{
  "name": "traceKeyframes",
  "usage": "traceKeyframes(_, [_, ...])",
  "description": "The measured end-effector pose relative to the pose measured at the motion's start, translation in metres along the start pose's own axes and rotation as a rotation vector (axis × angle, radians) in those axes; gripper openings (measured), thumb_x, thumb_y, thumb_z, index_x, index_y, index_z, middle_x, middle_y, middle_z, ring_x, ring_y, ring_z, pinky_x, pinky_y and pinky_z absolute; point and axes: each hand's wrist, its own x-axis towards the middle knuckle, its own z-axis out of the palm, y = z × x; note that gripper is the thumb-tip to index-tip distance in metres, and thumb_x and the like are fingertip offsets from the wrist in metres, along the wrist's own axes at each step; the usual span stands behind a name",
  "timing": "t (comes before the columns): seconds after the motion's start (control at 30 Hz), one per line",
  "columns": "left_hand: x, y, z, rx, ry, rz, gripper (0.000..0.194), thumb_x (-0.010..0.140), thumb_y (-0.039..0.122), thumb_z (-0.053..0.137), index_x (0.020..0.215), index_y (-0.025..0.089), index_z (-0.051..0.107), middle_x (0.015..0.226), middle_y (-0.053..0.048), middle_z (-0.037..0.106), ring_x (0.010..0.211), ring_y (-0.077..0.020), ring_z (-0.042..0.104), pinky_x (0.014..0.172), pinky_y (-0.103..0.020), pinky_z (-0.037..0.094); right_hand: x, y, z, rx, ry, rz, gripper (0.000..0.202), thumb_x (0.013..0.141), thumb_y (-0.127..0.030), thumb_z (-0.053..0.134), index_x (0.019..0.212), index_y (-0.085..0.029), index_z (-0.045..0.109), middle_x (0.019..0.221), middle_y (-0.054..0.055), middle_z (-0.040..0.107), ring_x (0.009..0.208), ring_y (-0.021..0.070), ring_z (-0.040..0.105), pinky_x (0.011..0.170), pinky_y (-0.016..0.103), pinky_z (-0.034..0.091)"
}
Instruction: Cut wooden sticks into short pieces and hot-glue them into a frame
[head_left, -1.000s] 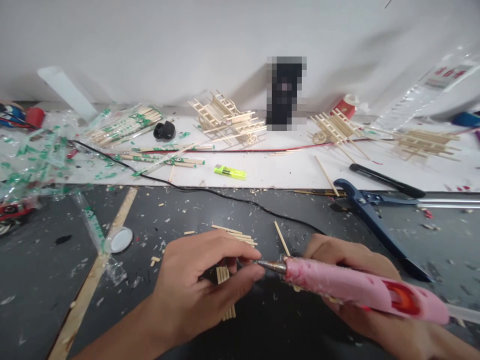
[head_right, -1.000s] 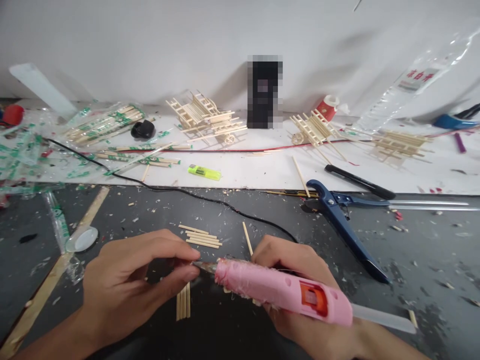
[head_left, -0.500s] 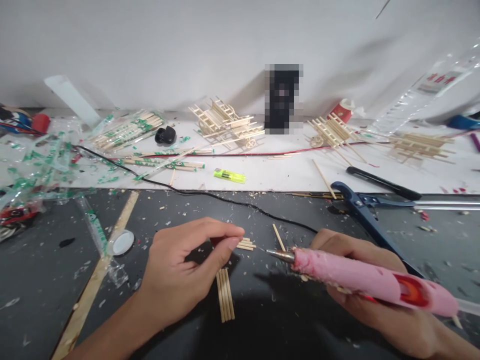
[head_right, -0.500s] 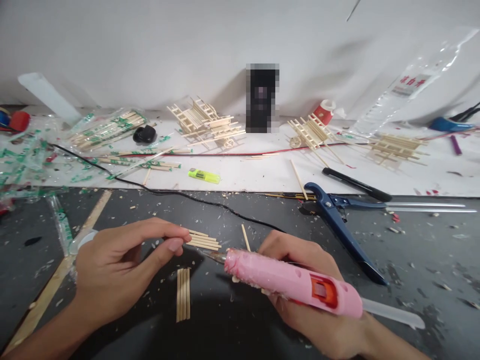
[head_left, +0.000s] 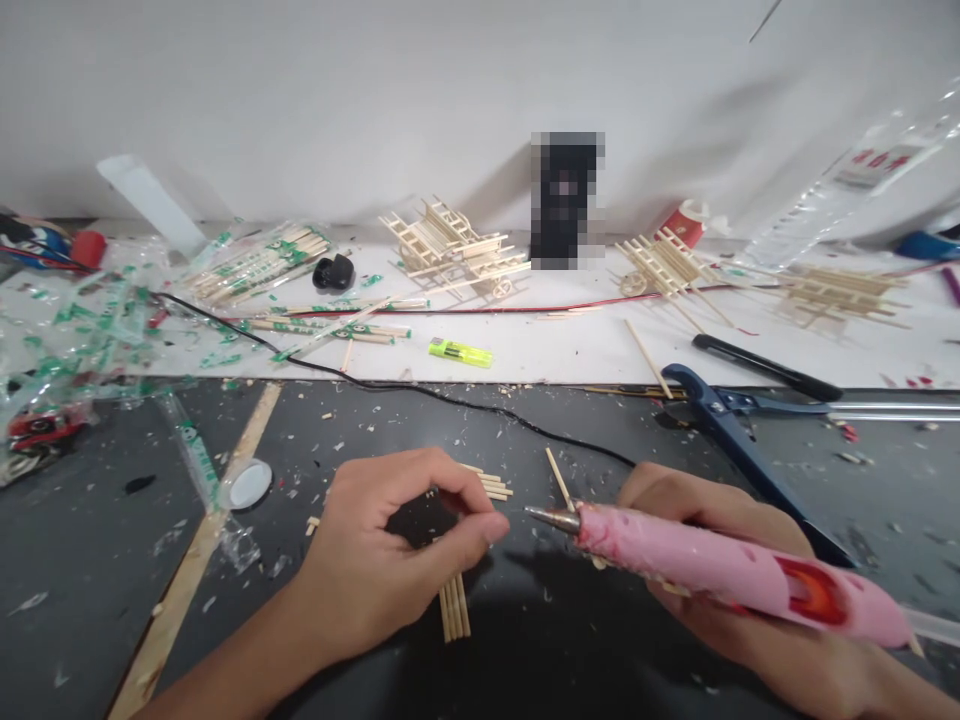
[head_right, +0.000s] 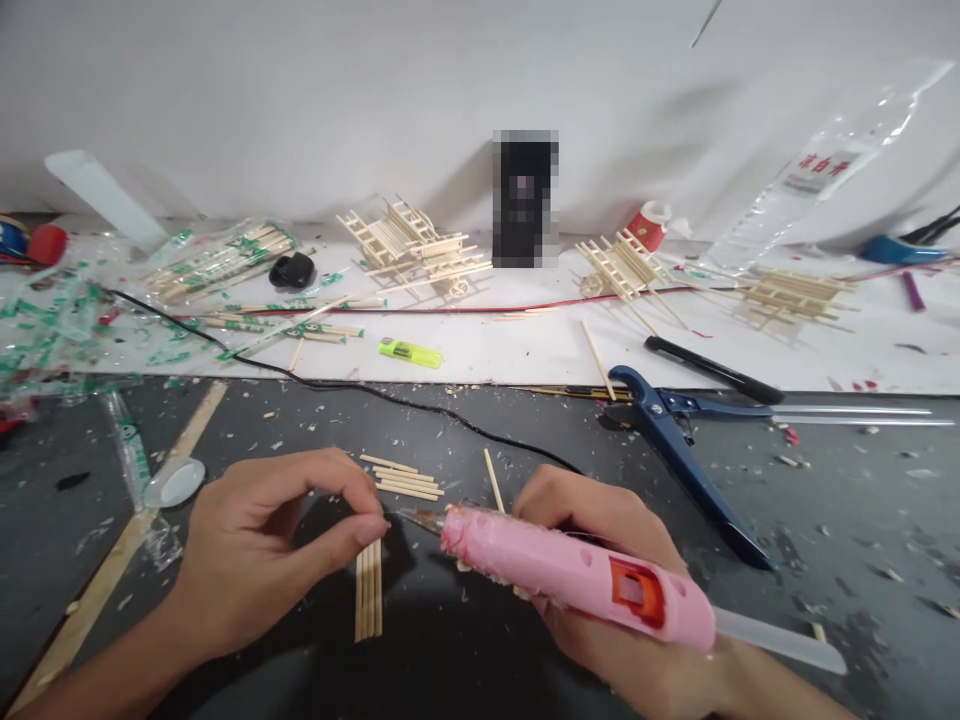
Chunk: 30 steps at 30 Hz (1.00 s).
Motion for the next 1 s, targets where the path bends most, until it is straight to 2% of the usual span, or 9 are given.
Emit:
traceKeyframes(0.13, [-0.0008,-0.0014,-0.0008,-0.007,-0.011,0.017,0.017,0.094,0.017,0.062,0.081,0.022,0.072,0.071,0.005,0.075,0.063,-0.0083,0.069,0.063,-0.018,0.052,0.0008,-0.0017,0.0,-0.013,0.003,-0.016,0.006,0.081,-0.027,0.057,0.076,-0.025,0.059,0.067,-0.001,0.065,0.052,0.0145,0.058,0.047,0.025,0.043])
traceKeyframes(0.27, [-0.0022,-0.0031,0.0009,-0.048,-0.019,-0.049,0.015,0.094,0.018,0.065,0.092,0.026,0.077,0.079,0.006,0.079,0.071,-0.009,0.074,0.07,-0.017,0.055,-0.0009,-0.0004,0.0006,-0.005,-0.006,-0.002,0.007,0.083,-0.029,0.058,0.078,-0.025,0.059,0.07,0.0,0.065,0.053,0.0149,0.058,0.047,0.026,0.044])
traceKeyframes(0.43, [-0.0047,-0.0058,0.0013,-0.183,-0.02,-0.219,0.004,0.084,0.025,0.08,0.081,0.027,0.079,0.076,0.005,0.08,0.069,-0.0116,0.074,0.068,-0.018,0.057,-0.0009,-0.0002,0.003,-0.012,0.006,0.015,0.017,0.085,-0.039,0.057,0.075,-0.025,0.057,0.065,-0.001,0.062,0.049,0.0144,0.054,0.044,0.026,0.04])
traceKeyframes(0.53, [-0.0033,-0.0046,-0.0004,-0.208,-0.04,-0.234,0.01,0.081,0.026,0.083,0.073,0.024,0.077,0.068,0.005,0.076,0.063,-0.0097,0.07,0.062,-0.017,0.053,-0.0001,-0.0028,0.0036,-0.032,-0.015,0.013,0.016,0.085,-0.038,0.056,0.076,-0.025,0.058,0.067,0.0,0.063,0.051,0.0146,0.056,0.045,0.026,0.041])
traceKeyframes(0.6, [-0.0023,-0.0032,-0.0007,-0.201,-0.075,-0.209,0.017,0.087,0.026,0.077,0.07,0.022,0.074,0.066,0.005,0.075,0.062,-0.0082,0.068,0.063,-0.016,0.052,-0.0002,-0.0051,0.0038,-0.052,-0.022,-0.003,0.013,0.085,-0.033,0.056,0.076,-0.024,0.059,0.067,0.0,0.063,0.052,0.0139,0.056,0.046,0.025,0.042])
traceKeyframes(0.7, [-0.0031,-0.0027,0.0018,-0.247,-0.109,-0.215,0.021,0.096,0.027,0.066,0.079,0.023,0.076,0.074,0.004,0.077,0.07,-0.0076,0.071,0.07,-0.015,0.054,-0.0013,-0.0065,0.0037,-0.055,-0.02,-0.028,0.011,0.085,-0.029,0.054,0.077,-0.023,0.06,0.067,-0.001,0.061,0.052,0.0124,0.054,0.047,0.024,0.042])
traceKeyframes(0.83, [-0.0066,-0.0051,0.0055,-0.403,-0.121,-0.309,0.015,0.097,0.026,0.064,0.095,0.025,0.079,0.087,0.002,0.081,0.078,-0.0095,0.076,0.072,-0.015,0.058,-0.002,-0.0044,0.0024,-0.056,-0.021,-0.04,0.01,0.086,-0.029,0.055,0.08,-0.023,0.06,0.07,-0.001,0.062,0.054,0.0115,0.055,0.049,0.022,0.042])
traceKeyframes(1.0, [-0.0067,-0.0052,0.0035,-0.484,-0.107,-0.368,0.008,0.087,0.027,0.077,0.08,0.023,0.079,0.069,0.003,0.078,0.066,-0.01,0.073,0.065,-0.015,0.057,-0.0016,-0.0026,0.0033,-0.063,-0.011,-0.047,0.012,0.085,-0.032,0.054,0.078,-0.024,0.058,0.068,-0.002,0.061,0.052,0.0115,0.054,0.047,0.022,0.042])
